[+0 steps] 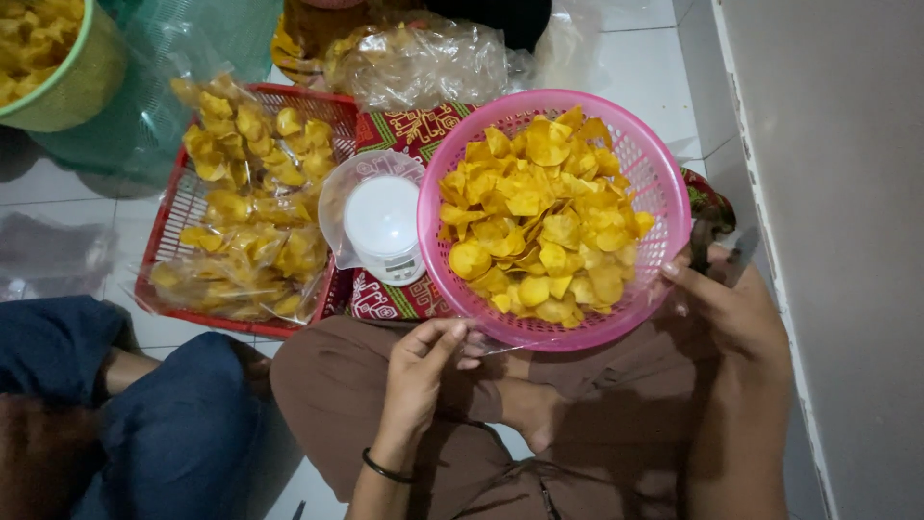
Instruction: A person is sitting on the floor bagging fried chips into small plastic bags using tongs and a scale.
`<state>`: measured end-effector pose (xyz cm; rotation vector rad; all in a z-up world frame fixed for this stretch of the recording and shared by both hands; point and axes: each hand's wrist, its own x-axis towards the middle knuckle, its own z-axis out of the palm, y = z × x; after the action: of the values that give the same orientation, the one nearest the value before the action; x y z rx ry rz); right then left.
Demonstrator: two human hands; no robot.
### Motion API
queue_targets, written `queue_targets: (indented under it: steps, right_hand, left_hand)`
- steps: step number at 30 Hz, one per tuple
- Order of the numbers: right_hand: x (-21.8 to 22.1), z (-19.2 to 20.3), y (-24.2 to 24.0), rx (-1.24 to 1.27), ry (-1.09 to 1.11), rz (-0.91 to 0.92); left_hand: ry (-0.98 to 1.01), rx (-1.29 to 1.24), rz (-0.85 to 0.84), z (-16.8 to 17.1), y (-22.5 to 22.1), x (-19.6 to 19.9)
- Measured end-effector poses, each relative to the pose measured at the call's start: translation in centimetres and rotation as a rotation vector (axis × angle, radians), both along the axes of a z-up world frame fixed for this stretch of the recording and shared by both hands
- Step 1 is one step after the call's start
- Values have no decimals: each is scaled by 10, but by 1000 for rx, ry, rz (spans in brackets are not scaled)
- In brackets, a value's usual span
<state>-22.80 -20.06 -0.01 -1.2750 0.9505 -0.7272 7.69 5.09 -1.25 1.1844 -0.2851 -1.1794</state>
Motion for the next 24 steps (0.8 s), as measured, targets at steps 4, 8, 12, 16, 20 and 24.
queue_targets:
  steps: [4, 8, 12, 16, 20, 24]
  right_hand:
    - [-4, -4, 5, 94, -28, -13]
    - [9, 0, 19, 142, -156, 66]
    - [34, 9, 43, 174, -243, -69]
    - [55, 0, 59, 106, -397, 13]
    - [61, -35, 73, 87, -378, -85]
    - [63, -33, 86, 119, -191, -134]
  left_hand:
    - [0, -25, 14, -6, 1, 4]
    - [124, -136, 126, -7, -5, 16]
    - [469, -626, 219, 9, -21, 0]
    - [520, -533, 119, 22, -53, -62]
    - [349, -362, 15, 11, -80, -92]
    - [286, -236, 146, 8, -102, -89]
